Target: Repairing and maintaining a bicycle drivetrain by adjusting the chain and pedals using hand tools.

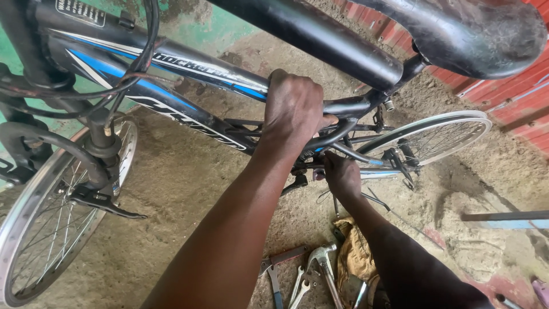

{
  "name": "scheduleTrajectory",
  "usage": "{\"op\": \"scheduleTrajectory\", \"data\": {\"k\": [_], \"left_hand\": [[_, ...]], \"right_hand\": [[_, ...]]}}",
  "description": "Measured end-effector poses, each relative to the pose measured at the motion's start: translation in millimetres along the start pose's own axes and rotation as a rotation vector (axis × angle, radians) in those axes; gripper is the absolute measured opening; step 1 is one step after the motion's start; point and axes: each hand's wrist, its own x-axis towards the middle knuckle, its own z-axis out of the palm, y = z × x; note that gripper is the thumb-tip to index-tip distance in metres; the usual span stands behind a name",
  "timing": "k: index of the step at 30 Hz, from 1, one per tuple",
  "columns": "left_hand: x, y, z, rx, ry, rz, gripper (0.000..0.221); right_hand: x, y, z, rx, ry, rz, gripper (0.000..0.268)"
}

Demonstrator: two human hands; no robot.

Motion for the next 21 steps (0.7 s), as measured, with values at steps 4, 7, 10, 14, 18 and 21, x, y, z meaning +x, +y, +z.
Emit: {"op": "scheduleTrajectory", "data": {"k": [4,7,10,14,18,21], "left_hand": [[1,0,0,-0.008,-0.002,-0.010,0.076],[1,0,1,-0.009,-0.005,-0.009,0.076],[0,0,-3,-0.014,-0.010,-0.017,0.075],[1,0,2,-0.027,-0.009,-0.025,0.073],[0,1,1,-0.027,-0.009,-0.036,0.071],[2,-2,2,-0.023,-0.038,-0.043,0.070]], "right_hand": [[3,2,11,-0.007,-0.013,0.072,0.028],[4,-3,9,-0.031,-0.023,0.097,0.028],[4,-3,7,-0.032,-0.033,0.104,0.028],[5,-3,8,-0.083,-0.027,0.109,0.028],[1,-9,22,-0.122,-0.012,0.148,0.029],[6,-21,23,-0.051,-0.017,0.181,0.030]]}}
